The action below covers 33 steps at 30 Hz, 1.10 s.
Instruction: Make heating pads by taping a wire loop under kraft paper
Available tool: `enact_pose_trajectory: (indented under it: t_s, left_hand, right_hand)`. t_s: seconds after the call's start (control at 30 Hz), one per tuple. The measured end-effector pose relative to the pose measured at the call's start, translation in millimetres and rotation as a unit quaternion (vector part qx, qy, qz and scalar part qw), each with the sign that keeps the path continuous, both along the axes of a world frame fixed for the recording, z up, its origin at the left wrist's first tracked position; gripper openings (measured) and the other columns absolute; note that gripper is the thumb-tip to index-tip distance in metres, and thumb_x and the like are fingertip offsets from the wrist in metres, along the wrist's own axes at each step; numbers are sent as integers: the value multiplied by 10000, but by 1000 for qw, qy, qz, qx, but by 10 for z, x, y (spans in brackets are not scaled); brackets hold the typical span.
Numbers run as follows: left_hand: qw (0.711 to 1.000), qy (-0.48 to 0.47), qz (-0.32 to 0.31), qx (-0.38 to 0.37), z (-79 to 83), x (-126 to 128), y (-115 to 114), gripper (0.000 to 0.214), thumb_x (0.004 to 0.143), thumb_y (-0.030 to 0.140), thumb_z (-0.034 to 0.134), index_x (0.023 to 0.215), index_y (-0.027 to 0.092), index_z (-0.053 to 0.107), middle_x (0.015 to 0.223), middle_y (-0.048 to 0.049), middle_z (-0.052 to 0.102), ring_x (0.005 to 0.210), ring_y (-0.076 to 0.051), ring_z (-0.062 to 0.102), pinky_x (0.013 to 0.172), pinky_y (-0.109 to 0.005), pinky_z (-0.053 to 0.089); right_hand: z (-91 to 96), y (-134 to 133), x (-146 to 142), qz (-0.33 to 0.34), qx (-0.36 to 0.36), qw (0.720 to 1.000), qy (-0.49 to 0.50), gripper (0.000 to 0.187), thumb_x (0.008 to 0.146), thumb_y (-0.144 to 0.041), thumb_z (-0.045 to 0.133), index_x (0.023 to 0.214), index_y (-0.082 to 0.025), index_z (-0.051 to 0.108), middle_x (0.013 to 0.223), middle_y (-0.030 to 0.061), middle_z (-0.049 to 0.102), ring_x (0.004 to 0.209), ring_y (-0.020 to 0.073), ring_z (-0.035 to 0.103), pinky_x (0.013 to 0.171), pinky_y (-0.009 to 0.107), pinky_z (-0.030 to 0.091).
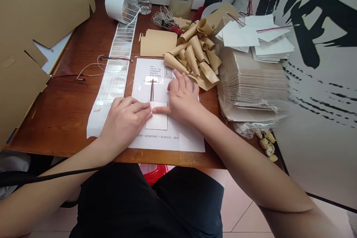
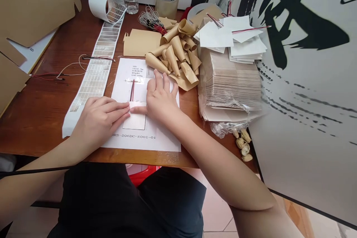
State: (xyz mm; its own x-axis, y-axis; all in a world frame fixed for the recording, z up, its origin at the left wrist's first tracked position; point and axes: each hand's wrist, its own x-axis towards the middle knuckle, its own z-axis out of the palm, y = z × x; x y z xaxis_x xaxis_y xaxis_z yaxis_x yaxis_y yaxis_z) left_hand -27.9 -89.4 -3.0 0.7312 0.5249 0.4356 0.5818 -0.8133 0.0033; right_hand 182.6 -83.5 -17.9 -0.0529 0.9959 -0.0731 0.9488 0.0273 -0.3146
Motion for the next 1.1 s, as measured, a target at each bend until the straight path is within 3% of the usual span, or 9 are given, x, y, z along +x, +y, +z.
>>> enact_pose_trajectory:
  t_s: [0.17,0.3,0.4,0.5,0.63,0.87,1.1]
  left_hand:
    - [999,10,-49,-15,-44,-16,5,228,991,183,580,1128,81,730,1168,-92,769,1078,-261,668,886,-414,563]
    - [995,29,-78,-56,-37,-10,19,293,1028,161,482,1186,45,700,1227,-128,733,1098,-222,675,978,-339,574]
    - [993,59,-85,-58,-21,41,28,311,1035,136,430,1187,56,690,1212,-120,731,1086,-217,676,951,-329,590]
    - [993,69,-80,-56,-27,125,28,270,1030,165,467,1083,83,720,1160,-115,744,1034,-223,679,874,-344,608]
    - [992,72,-78,-62,-62,227,29,250,1024,223,520,1042,81,725,1113,-122,752,990,-218,674,809,-335,610]
    - [986,-11,-150,-67,-165,253,119,208,963,269,644,1076,144,765,1147,-70,773,1065,-209,686,927,-321,614]
    - [980,-62,-175,-73,-243,247,101,215,980,259,612,1064,173,791,1148,-66,790,1144,-235,710,984,-396,623]
  right_hand:
    - [-75,28,13,-17,21,1000,14,656,909,-639,573,1289,-112,480,1665,293,176,1550,482,127,1182,722,166]
    - [-114,31,58,5,61,996,58,548,894,-558,615,1240,-150,494,1620,275,275,1529,471,210,1181,705,220]
    - [-107,51,96,15,87,993,74,442,879,-424,647,1199,-163,489,1544,258,368,1520,448,236,1186,658,263]
    - [-97,72,110,-4,93,991,91,346,879,-331,632,1148,-173,482,1362,228,494,1385,409,416,1128,584,374]
    - [-106,83,101,-17,112,988,104,305,870,-318,616,1108,-193,470,1252,190,522,1187,361,514,1043,548,438]
    - [-113,89,105,-35,124,985,115,360,828,-348,661,1098,-199,475,1191,178,554,1146,356,523,1020,558,433]
    - [-127,92,129,-26,132,987,86,354,854,-382,663,1101,-197,489,1182,173,573,1129,351,533,1019,543,436]
